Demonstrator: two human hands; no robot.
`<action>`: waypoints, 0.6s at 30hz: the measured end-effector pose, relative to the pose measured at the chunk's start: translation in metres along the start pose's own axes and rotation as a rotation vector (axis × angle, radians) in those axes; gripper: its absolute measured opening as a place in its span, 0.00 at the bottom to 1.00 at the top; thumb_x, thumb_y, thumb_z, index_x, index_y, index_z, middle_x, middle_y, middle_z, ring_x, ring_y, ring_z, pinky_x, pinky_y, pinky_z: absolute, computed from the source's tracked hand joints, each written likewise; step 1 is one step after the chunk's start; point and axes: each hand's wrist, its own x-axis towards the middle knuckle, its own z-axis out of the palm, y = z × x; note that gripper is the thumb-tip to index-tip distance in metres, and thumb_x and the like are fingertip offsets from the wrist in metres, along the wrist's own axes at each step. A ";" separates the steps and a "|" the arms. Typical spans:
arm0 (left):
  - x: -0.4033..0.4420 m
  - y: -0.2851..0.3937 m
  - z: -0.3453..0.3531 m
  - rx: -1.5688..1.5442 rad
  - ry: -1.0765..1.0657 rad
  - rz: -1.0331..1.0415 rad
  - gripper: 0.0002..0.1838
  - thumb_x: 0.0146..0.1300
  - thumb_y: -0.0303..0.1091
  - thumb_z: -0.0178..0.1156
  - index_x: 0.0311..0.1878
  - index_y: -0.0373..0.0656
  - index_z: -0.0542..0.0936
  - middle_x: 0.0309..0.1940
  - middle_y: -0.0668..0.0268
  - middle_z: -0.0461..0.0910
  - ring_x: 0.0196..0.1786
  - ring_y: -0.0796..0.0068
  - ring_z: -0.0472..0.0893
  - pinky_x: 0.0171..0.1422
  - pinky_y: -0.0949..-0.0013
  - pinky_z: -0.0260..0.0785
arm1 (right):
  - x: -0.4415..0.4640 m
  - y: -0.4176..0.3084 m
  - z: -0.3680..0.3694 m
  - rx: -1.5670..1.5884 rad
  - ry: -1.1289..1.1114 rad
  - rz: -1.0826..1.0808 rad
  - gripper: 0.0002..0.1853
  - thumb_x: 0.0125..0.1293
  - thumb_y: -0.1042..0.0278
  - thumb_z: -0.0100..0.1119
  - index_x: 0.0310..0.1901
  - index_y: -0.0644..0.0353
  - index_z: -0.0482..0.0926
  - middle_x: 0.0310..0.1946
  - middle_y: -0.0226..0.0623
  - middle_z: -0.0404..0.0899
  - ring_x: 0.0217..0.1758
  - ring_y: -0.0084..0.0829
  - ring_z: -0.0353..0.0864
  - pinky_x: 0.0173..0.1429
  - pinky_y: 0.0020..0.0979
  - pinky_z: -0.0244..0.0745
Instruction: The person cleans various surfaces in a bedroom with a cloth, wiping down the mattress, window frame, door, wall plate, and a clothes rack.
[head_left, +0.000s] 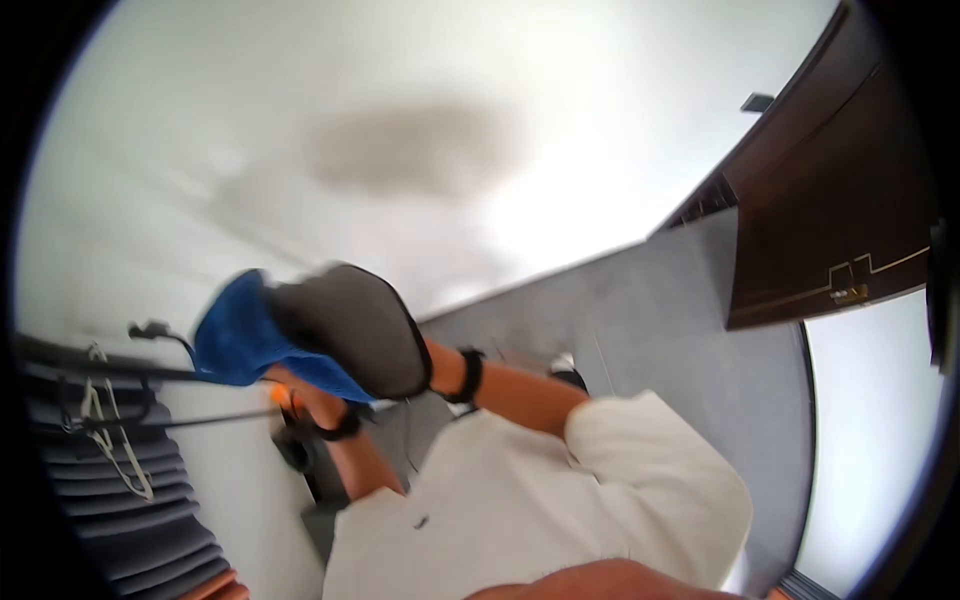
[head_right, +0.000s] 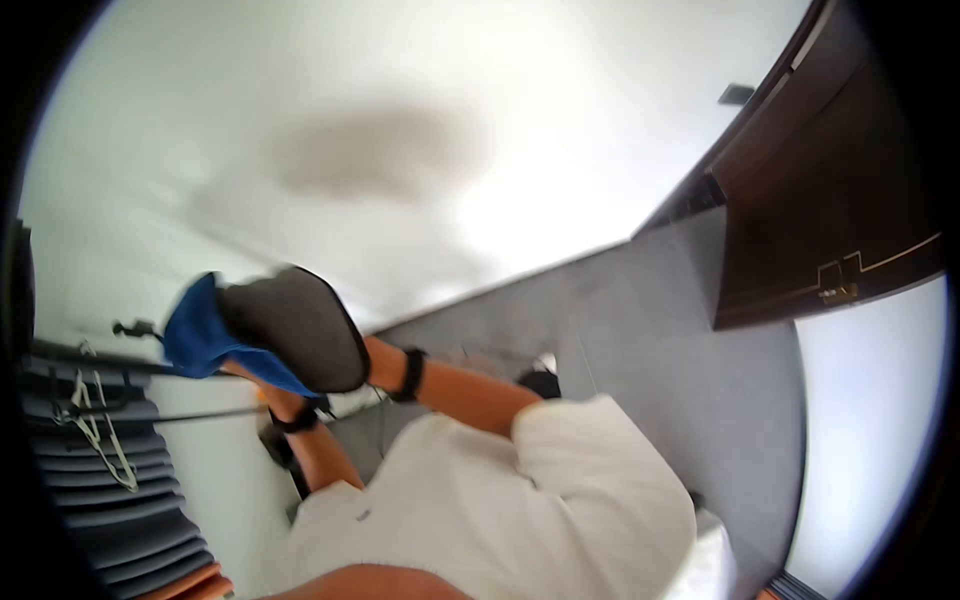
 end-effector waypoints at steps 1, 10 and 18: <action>0.001 -0.008 0.033 -0.012 -0.090 -0.073 0.26 0.72 0.43 0.54 0.65 0.34 0.69 0.59 0.58 0.76 0.58 0.67 0.77 0.67 0.65 0.68 | -0.001 0.002 -0.025 -0.027 0.061 0.038 0.17 0.59 0.60 0.65 0.48 0.56 0.79 0.36 0.40 0.82 0.38 0.45 0.79 0.43 0.36 0.73; -0.024 -0.039 0.280 0.007 -0.914 -0.562 0.33 0.74 0.53 0.52 0.70 0.37 0.66 0.64 0.58 0.74 0.64 0.67 0.74 0.69 0.65 0.67 | -0.118 0.064 -0.203 -0.193 -0.151 0.539 0.28 0.58 0.75 0.64 0.63 0.63 0.71 0.58 0.45 0.76 0.61 0.43 0.75 0.63 0.34 0.71; -0.062 -0.056 0.509 -0.384 -1.251 -0.382 0.40 0.73 0.64 0.44 0.77 0.45 0.57 0.76 0.67 0.60 0.77 0.68 0.59 0.81 0.59 0.47 | -0.198 0.078 -0.395 -0.715 0.264 0.412 0.23 0.64 0.69 0.58 0.62 0.59 0.74 0.57 0.50 0.78 0.60 0.50 0.75 0.65 0.42 0.70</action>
